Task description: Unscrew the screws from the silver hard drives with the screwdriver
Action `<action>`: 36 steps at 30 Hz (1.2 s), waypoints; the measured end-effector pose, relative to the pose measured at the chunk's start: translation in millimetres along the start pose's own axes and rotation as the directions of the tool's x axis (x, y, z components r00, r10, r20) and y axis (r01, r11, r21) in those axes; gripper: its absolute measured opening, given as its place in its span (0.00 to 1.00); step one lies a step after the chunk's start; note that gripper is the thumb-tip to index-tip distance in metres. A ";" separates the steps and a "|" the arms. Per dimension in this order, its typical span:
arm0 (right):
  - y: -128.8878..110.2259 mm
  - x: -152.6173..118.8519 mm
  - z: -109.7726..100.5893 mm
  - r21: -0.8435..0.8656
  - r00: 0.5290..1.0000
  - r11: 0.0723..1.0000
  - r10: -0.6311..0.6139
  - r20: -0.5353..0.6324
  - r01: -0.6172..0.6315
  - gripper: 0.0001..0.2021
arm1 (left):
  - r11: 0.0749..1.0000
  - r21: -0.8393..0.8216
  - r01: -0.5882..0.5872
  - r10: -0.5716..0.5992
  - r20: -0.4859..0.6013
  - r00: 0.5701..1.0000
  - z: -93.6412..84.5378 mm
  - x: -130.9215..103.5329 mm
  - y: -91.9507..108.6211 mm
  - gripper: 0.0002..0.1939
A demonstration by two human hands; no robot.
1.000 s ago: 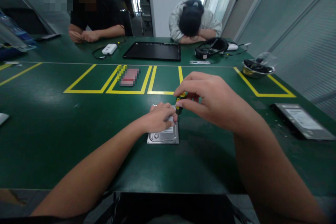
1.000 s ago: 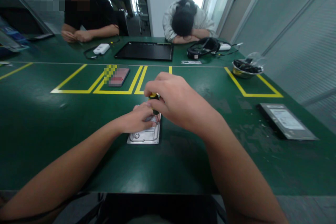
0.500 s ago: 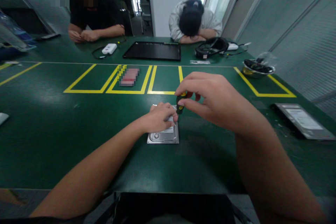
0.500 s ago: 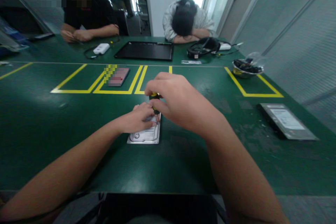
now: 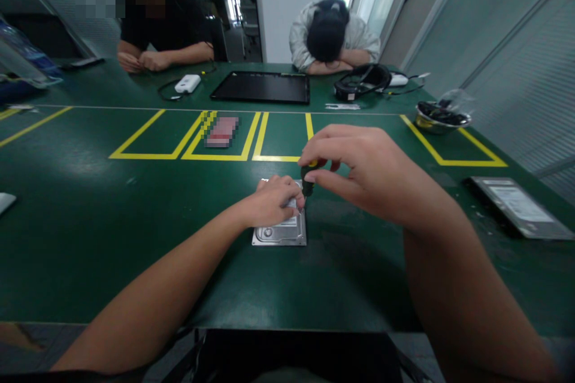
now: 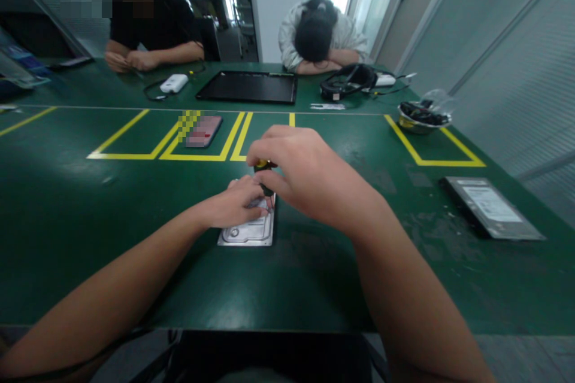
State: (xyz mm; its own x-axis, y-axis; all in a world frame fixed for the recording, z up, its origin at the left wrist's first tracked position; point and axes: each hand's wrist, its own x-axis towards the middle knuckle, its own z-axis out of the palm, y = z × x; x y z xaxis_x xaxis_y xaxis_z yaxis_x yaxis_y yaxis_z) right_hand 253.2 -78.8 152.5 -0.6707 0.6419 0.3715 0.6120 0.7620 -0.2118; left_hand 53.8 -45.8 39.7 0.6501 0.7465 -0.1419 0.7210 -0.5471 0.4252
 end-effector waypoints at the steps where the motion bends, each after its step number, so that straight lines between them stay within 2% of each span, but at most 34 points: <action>1: 0.0 0.4 -0.1 -0.003 1.000 1.000 0.002 -0.004 -0.002 0.08 | 1.000 0.003 0.003 -0.003 -0.003 1.000 0.2 0.2 0.0 0.10; 15: 2.4 -1.4 2.6 -0.003 1.000 1.000 -0.021 -0.022 0.021 0.10 | 1.000 -0.015 -0.014 0.014 -0.001 1.000 -0.1 -0.7 0.4 0.11; 23: 0.7 0.7 2.1 0.001 0.999 1.000 0.000 -0.037 0.000 0.06 | 1.000 -0.007 0.003 -0.003 -0.006 1.000 -0.1 -1.3 1.2 0.11; 28: 3.2 -1.5 4.0 0.007 0.998 1.000 0.000 -0.057 0.000 0.09 | 1.000 -0.024 -0.007 0.007 0.001 1.000 -0.4 -2.3 1.3 0.11; 36: 3.8 -1.1 1.0 0.028 1.000 1.000 -0.008 -0.018 0.008 0.09 | 0.999 -0.034 -0.013 0.013 0.004 1.000 -1.9 -3.0 1.6 0.11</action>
State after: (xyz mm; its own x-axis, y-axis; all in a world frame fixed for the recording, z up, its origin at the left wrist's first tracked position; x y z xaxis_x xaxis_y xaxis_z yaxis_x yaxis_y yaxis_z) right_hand 255.9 -76.5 150.4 -0.6681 0.6342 0.3891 0.5943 0.7695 -0.2338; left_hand 52.6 -48.2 42.4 0.6602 0.7378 -0.1402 0.7043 -0.5434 0.4568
